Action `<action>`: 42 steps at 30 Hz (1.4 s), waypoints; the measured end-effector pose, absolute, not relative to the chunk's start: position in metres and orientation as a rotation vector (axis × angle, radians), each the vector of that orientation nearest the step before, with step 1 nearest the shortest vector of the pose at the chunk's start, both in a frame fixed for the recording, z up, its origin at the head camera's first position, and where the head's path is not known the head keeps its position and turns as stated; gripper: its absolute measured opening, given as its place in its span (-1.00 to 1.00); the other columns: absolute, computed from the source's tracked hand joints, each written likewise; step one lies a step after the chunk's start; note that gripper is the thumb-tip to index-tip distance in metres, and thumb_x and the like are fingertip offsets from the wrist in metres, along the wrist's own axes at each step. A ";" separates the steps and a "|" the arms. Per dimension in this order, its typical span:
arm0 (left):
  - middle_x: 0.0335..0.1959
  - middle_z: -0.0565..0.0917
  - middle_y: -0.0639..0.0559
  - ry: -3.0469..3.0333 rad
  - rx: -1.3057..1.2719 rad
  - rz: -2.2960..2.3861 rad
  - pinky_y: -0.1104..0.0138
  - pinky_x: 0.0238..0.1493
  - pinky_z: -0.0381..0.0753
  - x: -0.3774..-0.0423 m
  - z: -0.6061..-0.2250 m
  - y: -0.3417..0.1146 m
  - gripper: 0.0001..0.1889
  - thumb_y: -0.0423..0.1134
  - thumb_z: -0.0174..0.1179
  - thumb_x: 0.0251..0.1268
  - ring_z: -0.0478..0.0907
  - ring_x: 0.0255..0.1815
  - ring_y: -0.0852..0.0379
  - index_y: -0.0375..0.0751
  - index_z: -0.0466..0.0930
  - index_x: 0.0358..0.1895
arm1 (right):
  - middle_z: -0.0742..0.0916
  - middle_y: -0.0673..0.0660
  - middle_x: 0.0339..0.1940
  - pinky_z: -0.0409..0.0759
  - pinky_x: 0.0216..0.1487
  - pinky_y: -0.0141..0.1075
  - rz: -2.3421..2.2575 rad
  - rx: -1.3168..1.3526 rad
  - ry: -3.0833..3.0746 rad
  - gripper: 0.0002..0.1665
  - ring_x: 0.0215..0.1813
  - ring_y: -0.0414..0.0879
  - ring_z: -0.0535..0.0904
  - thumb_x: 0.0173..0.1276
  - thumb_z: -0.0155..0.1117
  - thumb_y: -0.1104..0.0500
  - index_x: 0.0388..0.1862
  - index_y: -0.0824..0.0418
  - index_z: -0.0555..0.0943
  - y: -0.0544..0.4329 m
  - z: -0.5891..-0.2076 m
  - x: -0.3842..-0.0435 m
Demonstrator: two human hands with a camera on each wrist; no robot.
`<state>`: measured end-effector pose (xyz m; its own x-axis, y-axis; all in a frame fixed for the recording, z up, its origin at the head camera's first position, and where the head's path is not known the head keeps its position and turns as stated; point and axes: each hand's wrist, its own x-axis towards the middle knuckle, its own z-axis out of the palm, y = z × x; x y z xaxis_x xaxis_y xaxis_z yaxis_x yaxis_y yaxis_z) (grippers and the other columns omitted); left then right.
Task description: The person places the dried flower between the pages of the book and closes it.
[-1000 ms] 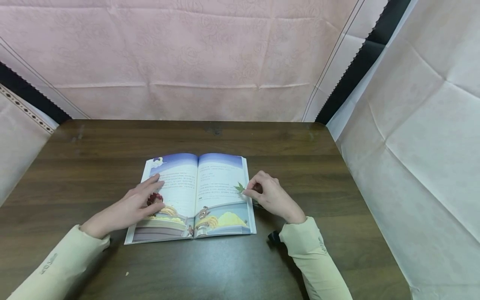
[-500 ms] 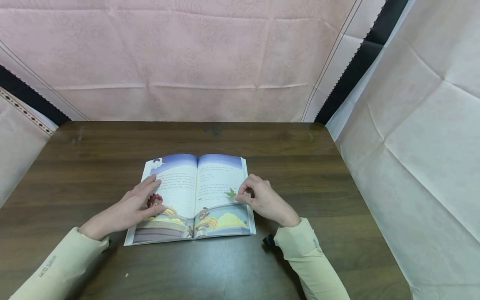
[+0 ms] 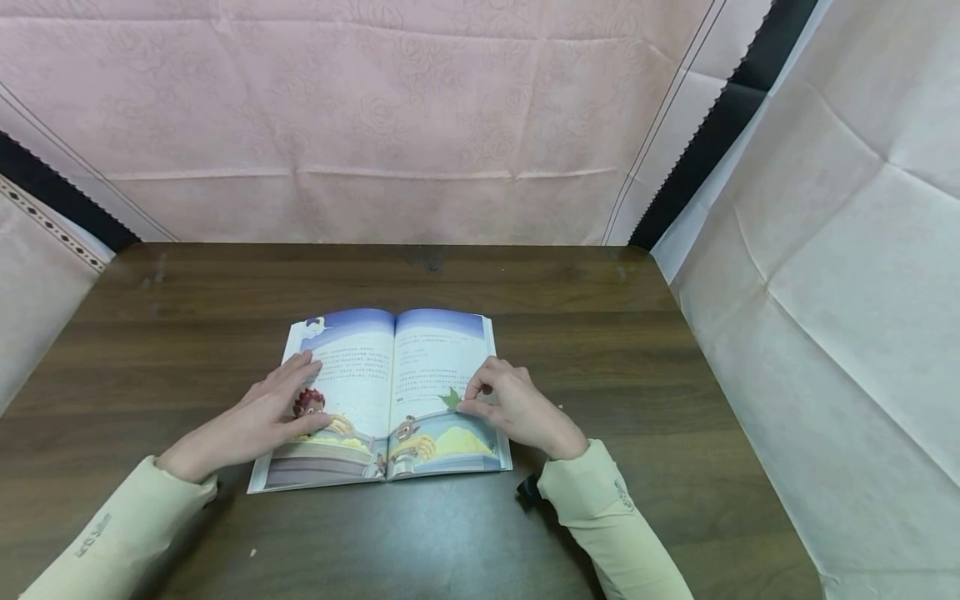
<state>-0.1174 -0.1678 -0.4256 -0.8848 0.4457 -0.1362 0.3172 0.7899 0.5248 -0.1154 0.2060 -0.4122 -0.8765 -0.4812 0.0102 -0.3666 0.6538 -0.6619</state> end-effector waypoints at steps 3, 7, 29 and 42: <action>0.56 -0.07 -0.27 2.727 0.594 0.735 -0.31 0.37 -0.13 -0.117 -0.426 -0.168 0.01 0.36 0.14 0.19 -0.18 0.55 -0.25 -0.30 0.08 0.50 | 0.55 -0.16 -0.25 0.21 0.15 -0.03 -1.013 -0.697 2.709 -0.88 -0.13 -0.12 0.47 0.29 0.39 0.06 -0.41 -0.12 0.61 0.205 -0.414 -0.116; 0.56 -0.07 -0.26 2.730 0.601 0.730 -0.31 0.37 -0.12 -0.118 -0.426 -0.168 0.01 0.36 0.15 0.18 -0.19 0.55 -0.24 -0.30 0.08 0.50 | 0.56 -0.16 -0.28 0.19 0.15 0.00 -0.990 -0.719 2.727 -0.88 -0.14 -0.13 0.48 0.28 0.40 0.07 -0.41 -0.09 0.62 0.205 -0.416 -0.116; 0.56 -0.07 -0.27 2.735 0.581 0.719 -0.32 0.36 -0.12 -0.115 -0.425 -0.164 0.08 0.46 0.12 0.11 -0.16 0.55 -0.25 -0.29 0.10 0.50 | 0.55 -0.16 -0.27 0.25 0.08 -0.11 -0.877 -0.655 2.801 -0.88 -0.14 -0.16 0.47 0.27 0.41 0.05 -0.41 -0.07 0.62 0.202 -0.419 -0.116; 0.55 -0.04 -0.29 2.742 0.606 0.708 -0.29 0.38 -0.11 -0.115 -0.424 -0.162 0.07 0.43 0.14 0.12 -0.14 0.54 -0.27 -0.30 0.09 0.50 | 0.55 -0.19 -0.27 0.25 0.06 -0.14 -0.899 -0.647 2.791 -0.92 -0.14 -0.22 0.47 0.32 0.37 0.07 -0.35 -0.09 0.62 0.201 -0.419 -0.117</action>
<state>-0.1151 -0.1623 -0.4245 -0.8837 0.4497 -0.1299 0.3306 0.7961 0.5069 -0.1167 0.2013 -0.4186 -0.8979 -0.4402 0.0001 -0.3574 0.7290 -0.5838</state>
